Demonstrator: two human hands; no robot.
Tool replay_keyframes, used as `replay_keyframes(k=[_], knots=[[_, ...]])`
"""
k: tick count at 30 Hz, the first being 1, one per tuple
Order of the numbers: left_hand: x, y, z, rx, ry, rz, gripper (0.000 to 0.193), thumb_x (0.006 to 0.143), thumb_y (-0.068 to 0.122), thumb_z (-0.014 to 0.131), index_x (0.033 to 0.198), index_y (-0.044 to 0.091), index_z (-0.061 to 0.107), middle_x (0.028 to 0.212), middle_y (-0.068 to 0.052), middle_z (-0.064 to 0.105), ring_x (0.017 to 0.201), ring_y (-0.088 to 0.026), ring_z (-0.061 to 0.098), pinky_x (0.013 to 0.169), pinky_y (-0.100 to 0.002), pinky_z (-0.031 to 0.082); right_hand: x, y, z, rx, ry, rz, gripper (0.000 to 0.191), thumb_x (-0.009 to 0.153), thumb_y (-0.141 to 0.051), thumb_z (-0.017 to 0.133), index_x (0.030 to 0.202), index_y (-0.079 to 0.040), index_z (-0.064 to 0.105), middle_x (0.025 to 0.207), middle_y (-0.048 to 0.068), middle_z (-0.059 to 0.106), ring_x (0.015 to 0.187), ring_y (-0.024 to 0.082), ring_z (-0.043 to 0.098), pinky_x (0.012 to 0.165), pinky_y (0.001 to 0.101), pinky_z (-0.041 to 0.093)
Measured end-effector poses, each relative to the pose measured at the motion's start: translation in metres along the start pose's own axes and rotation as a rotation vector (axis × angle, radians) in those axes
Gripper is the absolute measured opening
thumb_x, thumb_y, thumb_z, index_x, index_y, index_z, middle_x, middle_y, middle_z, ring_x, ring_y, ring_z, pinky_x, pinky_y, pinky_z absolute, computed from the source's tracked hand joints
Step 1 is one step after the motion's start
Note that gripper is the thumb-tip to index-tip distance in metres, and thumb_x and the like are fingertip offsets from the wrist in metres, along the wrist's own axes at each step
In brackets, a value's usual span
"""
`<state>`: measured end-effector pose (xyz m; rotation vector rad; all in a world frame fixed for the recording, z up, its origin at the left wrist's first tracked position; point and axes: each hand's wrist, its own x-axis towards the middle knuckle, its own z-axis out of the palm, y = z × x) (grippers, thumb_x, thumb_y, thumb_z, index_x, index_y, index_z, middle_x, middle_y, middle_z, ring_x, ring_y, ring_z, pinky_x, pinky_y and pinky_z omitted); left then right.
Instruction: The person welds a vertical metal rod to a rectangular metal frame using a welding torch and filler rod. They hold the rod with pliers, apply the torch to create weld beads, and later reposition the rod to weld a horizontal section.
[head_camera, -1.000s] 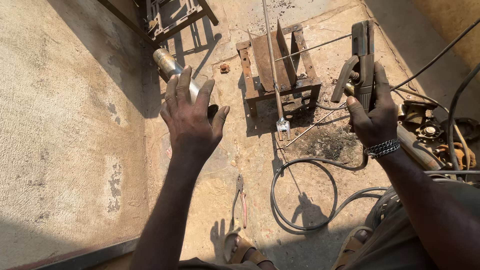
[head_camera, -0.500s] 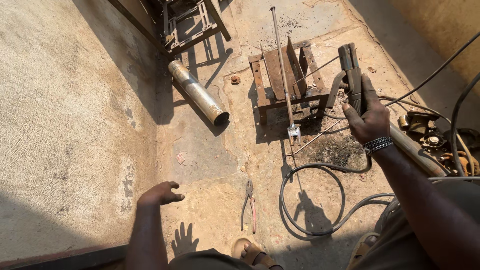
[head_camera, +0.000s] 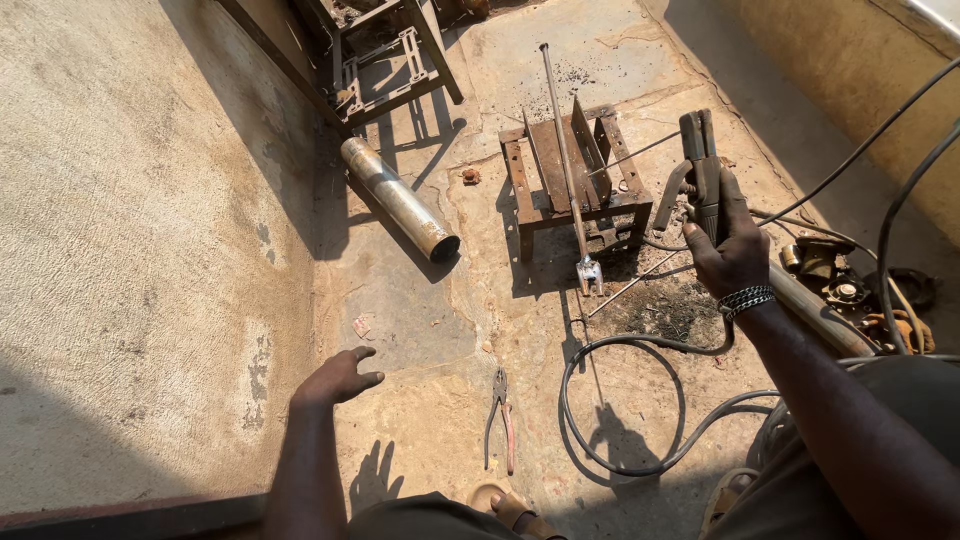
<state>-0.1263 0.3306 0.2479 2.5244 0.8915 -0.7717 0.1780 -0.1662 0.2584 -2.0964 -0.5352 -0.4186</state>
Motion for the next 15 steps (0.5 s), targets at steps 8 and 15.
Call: replay_keyframes(k=[8, 15], knots=[[-0.004, -0.005, -0.006, -0.150, 0.017, 0.024, 0.075, 0.087, 0.050, 0.073, 0.153, 0.025, 0.047, 0.156, -0.013, 0.048, 0.141, -0.034, 0.051, 0.117, -0.050, 0.042, -0.005, -0.012, -0.009, 0.105, 0.041, 0.064, 0.085, 0.089, -0.011, 0.071, 0.165, -0.009, 0.034, 0.118, 0.020, 0.074, 0.097, 0.029, 0.076, 0.086, 0.0399, 0.062], [-0.055, -0.018, 0.015, -0.674, 0.273, 0.174, 0.069, 0.089, 0.039, 0.069, 0.150, 0.014, 0.051, 0.145, -0.019, 0.058, 0.127, -0.033, 0.063, 0.103, -0.046, 0.052, 0.059, 0.002, -0.050, -0.071, -0.005, -0.017, 0.085, 0.094, -0.014, 0.074, 0.168, -0.007, 0.032, 0.132, 0.028, 0.068, 0.108, 0.038, 0.073, 0.093, 0.0459, 0.060]])
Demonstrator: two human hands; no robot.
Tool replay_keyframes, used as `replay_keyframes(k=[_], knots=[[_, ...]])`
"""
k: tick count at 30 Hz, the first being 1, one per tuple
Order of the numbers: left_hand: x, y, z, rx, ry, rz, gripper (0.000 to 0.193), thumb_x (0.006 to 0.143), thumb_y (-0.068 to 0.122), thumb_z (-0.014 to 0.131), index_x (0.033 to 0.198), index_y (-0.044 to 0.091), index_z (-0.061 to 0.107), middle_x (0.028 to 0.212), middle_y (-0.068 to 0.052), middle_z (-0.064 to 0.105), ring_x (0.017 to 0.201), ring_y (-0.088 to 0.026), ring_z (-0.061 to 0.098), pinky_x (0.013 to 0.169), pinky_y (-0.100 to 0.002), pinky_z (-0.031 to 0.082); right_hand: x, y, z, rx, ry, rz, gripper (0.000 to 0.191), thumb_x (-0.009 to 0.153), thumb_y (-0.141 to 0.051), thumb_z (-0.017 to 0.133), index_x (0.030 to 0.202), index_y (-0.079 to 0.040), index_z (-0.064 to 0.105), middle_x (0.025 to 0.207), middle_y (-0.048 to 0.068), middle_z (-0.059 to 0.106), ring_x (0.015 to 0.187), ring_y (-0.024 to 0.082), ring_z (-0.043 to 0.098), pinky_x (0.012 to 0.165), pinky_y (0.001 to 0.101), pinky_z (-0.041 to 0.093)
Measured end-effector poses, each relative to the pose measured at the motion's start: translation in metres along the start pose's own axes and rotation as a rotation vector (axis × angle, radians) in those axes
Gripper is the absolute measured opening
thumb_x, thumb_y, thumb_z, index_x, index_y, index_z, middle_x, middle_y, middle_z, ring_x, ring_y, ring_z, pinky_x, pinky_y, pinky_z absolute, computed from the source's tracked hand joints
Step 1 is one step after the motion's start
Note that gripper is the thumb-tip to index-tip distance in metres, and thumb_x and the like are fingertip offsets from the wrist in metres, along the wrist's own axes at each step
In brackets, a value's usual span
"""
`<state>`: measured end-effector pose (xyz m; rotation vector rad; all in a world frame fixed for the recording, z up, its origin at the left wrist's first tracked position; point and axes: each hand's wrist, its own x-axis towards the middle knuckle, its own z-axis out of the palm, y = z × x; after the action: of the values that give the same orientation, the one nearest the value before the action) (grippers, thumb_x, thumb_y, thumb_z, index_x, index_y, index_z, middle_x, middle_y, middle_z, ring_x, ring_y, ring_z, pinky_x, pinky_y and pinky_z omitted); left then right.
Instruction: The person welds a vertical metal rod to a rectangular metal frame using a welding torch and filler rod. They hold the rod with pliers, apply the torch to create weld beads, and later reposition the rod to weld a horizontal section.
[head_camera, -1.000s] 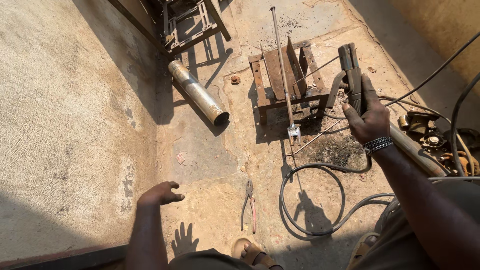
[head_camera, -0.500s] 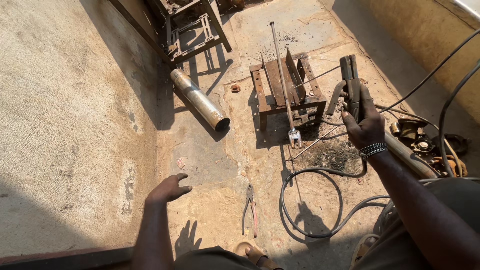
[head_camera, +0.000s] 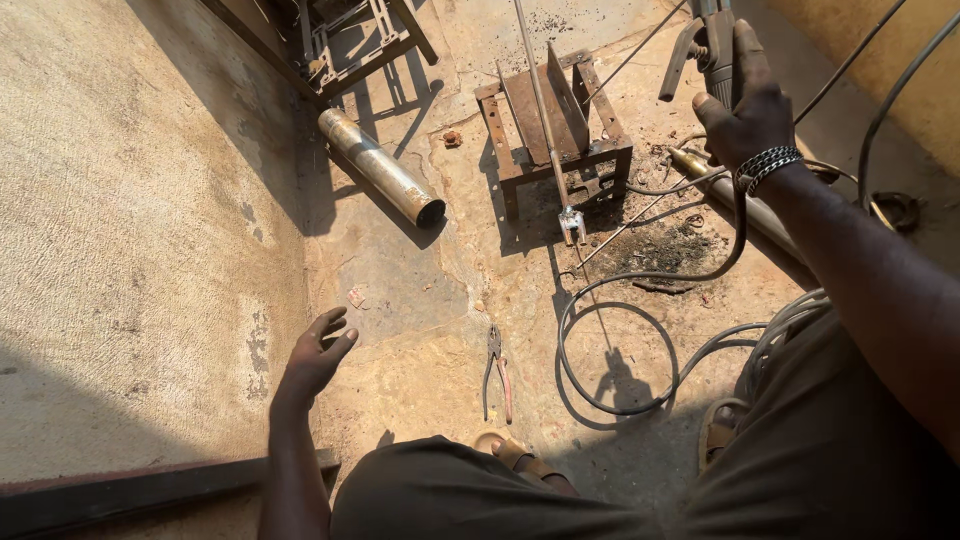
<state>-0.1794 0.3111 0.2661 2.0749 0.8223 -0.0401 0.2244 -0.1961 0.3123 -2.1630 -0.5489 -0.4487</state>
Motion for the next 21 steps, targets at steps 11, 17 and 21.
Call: replay_keyframes(k=[11, 17, 21], knots=[[-0.114, -0.080, 0.101, -0.226, -0.011, -0.138, 0.049, 0.094, 0.023, 0.066, 0.141, 0.011, 0.057, 0.130, -0.012, 0.069, 0.113, -0.025, 0.069, 0.093, -0.039, 0.055, -0.012, 0.006, -0.009, -0.145, -0.029, -0.030, 0.088, 0.088, -0.018, 0.078, 0.167, -0.013, 0.039, 0.129, 0.032, 0.067, 0.108, 0.045, 0.070, 0.094, 0.0505, 0.057], [-0.117, -0.083, 0.141, -0.269, 0.039, -0.225, 0.045, 0.097, 0.023, 0.063, 0.139, 0.010, 0.057, 0.126, -0.011, 0.069, 0.109, -0.024, 0.069, 0.090, -0.038, 0.054, -0.003, 0.003, -0.008, -0.090, -0.085, 0.082, 0.088, 0.083, -0.022, 0.077, 0.162, -0.021, 0.039, 0.116, 0.028, 0.071, 0.101, 0.040, 0.073, 0.091, 0.0488, 0.058], [-0.073, -0.051, 0.162, -0.296, 0.079, -0.301, 0.042, 0.098, 0.023, 0.062, 0.138, 0.010, 0.057, 0.124, -0.011, 0.069, 0.106, -0.024, 0.069, 0.088, -0.037, 0.053, -0.004, 0.003, -0.003, -0.031, -0.125, 0.184, 0.085, 0.084, -0.027, 0.073, 0.161, -0.024, 0.037, 0.107, 0.026, 0.073, 0.093, 0.038, 0.074, 0.086, 0.0486, 0.059]])
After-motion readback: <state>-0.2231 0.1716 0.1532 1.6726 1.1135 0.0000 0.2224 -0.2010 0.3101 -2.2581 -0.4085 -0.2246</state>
